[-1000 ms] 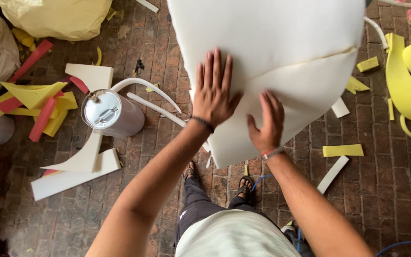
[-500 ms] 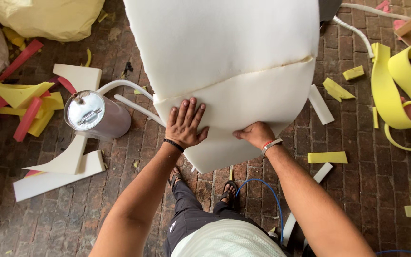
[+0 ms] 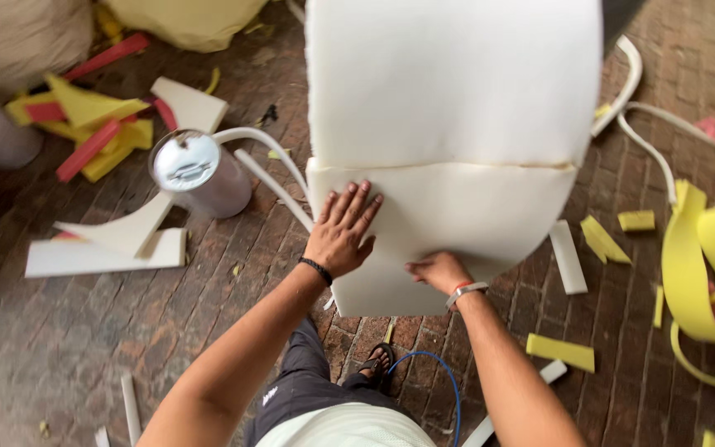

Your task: The person sprays adhesive onto a white foam sheet using a handheld spray gun, then places the sheet onto a curved foam piece mounted on a wooden frame. They press the sheets together to bond them and use a straight metal bar to smooth the seam. A second person briefly assists by holding the foam in place.

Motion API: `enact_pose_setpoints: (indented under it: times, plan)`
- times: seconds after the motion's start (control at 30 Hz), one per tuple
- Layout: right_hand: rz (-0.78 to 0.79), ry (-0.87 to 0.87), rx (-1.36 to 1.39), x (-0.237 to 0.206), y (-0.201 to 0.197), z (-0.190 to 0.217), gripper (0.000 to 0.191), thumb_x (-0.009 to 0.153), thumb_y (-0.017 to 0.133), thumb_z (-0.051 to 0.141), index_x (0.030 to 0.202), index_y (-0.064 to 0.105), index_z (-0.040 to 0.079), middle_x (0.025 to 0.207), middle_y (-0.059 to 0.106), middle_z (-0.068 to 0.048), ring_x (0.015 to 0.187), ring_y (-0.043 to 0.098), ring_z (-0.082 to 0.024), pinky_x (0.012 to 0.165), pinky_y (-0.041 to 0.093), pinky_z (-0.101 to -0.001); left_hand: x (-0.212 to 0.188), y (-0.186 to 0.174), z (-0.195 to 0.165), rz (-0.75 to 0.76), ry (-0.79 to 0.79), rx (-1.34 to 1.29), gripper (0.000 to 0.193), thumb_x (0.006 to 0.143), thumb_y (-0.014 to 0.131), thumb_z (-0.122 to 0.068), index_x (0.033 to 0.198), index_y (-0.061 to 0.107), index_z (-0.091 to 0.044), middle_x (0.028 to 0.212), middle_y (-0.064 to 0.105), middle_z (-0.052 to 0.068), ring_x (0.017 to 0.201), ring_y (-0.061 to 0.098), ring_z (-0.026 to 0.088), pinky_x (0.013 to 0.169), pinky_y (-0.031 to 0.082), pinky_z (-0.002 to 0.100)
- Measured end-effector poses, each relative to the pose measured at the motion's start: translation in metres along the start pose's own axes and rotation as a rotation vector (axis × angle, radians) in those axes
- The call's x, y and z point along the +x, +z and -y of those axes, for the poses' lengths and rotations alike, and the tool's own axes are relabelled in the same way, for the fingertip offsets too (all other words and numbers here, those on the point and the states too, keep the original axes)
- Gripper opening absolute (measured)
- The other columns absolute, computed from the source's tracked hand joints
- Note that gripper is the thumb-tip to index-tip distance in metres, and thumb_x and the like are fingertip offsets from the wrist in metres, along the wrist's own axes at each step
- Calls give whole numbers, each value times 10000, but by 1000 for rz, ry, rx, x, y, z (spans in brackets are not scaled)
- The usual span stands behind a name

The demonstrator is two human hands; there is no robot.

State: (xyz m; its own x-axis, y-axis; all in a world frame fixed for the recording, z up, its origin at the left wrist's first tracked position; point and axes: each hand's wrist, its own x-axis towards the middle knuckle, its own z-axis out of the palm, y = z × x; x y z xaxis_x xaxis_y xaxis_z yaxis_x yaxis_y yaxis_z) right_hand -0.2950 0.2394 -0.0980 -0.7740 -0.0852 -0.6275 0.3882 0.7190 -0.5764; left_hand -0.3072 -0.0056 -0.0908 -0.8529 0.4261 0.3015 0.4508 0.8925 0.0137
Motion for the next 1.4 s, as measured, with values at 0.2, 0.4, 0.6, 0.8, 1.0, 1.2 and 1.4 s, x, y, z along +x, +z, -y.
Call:
enact_pose_setpoints:
  times: [0.2,0.4,0.6,0.8,1.0,1.2,1.4]
  plan:
    - [456,-578,1357,-22,42,97,693,925,627,592,1445,546,141,1419,615,-129,1288,593,-276,1059,500,-520,-74,-36,28,47,-642,-1222,522,1025,577,-374,1487,527,-137,1508,561,125,1423,506,256,1156,432,414]
    - [721,-588,1685,-68,90,203,893,890,599,689,1598,340,211,1630,386,-133,1477,408,-297,1145,414,-587,-124,-74,69,-301,-603,-1967,499,1076,526,-367,1416,578,-6,1245,706,59,1123,672,184,1027,541,379]
    - [969,-539,1605,-88,176,282,926,900,634,673,1610,325,166,1661,356,-147,1503,386,-308,1210,358,-513,-177,-87,117,-715,-686,-1728,401,1137,532,-366,1057,671,2,892,664,23,816,599,108,764,512,275]
    - [907,-606,1523,-126,230,295,847,897,687,609,1527,439,100,1604,429,-133,1476,406,-288,1245,344,-452,-225,-79,139,-792,-962,-1763,617,1148,485,-507,724,616,-77,647,567,-25,560,466,67,503,363,232]
    - [288,-703,1029,-106,153,217,363,974,700,301,1240,704,53,1269,725,-144,1129,683,-243,965,573,-403,-183,-80,117,-311,-866,-1866,519,992,558,-506,876,764,-45,790,759,50,665,679,132,626,561,282]
    - [-618,-883,597,-75,-46,73,267,988,792,201,1219,719,88,1178,749,-60,1069,717,-142,976,608,-303,-105,-116,39,-188,-627,-1338,318,941,721,-345,1094,777,-72,967,804,25,875,760,132,769,612,290]
    - [-922,-1083,-205,-32,-222,-26,572,896,891,315,1383,664,119,1525,581,-133,1390,590,-234,1131,550,-369,35,-108,-73,-316,-129,-632,401,879,797,-369,1195,736,-128,1202,740,40,1135,696,255,1136,494,455]
